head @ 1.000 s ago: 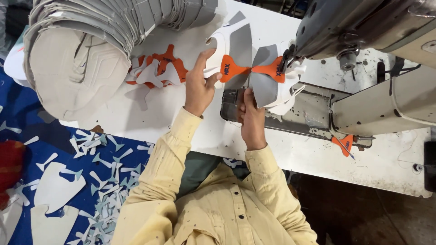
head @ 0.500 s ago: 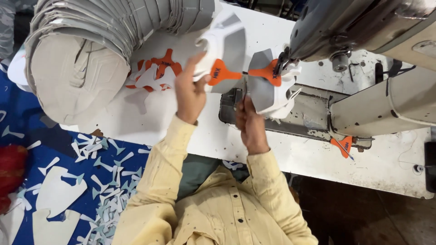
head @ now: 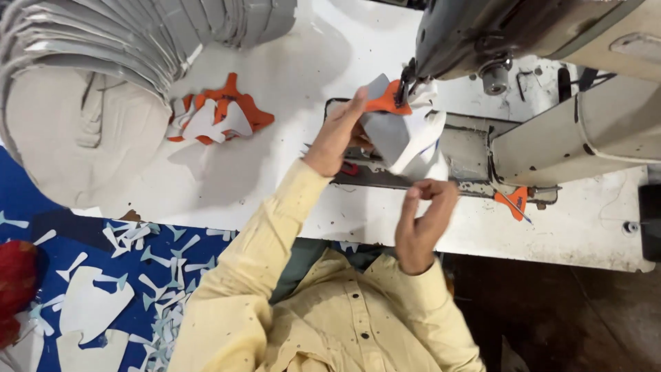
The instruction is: The person repeatedly sews orange and white shoe components using a sewing machine. They pick up a white shoe part, attach an orange piece, guide it through the machine, and trim excess material with scissors. The process is repeated for multiple units.
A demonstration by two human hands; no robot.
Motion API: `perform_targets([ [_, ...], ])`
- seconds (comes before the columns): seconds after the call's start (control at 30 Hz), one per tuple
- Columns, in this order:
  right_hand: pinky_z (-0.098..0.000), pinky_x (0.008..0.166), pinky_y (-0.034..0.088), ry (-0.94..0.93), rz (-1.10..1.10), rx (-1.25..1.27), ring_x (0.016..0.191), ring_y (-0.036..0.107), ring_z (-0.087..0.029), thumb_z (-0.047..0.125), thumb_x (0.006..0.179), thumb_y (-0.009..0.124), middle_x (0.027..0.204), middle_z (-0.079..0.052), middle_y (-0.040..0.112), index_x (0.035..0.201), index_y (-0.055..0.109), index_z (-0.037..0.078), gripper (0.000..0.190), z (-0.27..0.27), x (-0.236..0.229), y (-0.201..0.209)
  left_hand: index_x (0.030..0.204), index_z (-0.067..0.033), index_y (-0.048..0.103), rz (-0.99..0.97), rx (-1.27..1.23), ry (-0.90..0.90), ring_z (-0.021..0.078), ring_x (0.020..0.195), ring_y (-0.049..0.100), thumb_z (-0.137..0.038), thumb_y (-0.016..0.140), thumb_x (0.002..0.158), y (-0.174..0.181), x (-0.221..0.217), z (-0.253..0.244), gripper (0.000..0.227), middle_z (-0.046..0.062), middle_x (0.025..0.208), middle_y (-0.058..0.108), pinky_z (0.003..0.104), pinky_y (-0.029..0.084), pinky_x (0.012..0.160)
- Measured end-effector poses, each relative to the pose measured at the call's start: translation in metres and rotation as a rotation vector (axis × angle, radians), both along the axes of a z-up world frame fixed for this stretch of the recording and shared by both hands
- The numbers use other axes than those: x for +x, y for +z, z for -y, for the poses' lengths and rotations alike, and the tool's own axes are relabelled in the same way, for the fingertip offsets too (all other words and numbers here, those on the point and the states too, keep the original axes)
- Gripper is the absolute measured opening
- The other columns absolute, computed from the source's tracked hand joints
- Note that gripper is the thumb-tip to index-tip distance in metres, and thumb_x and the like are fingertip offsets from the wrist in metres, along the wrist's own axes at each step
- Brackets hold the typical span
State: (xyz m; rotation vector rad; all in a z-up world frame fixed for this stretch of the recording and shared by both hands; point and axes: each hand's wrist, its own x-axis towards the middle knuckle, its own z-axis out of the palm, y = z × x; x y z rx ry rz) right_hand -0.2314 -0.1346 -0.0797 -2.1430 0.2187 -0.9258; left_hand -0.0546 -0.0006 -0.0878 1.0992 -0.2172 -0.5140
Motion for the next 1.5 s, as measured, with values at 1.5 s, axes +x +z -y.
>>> perform_targets([
  [1.5, -0.0303, 0.078, 0.049, 0.206, -0.130, -0.067, 0.081, 0.066, -0.017, -0.003, 0.091, 0.079, 0.100, -0.008, 0.064, 0.117, 0.076, 0.003, 0.028, 0.027, 0.058, 0.079, 0.121, 0.0054, 0.063, 0.428, 0.124, 0.535, 0.0102, 0.092, 0.067, -0.020, 0.068, 0.103, 0.043, -0.013, 0.052, 0.031, 0.009, 0.105, 0.075, 0.026, 0.055, 0.084],
])
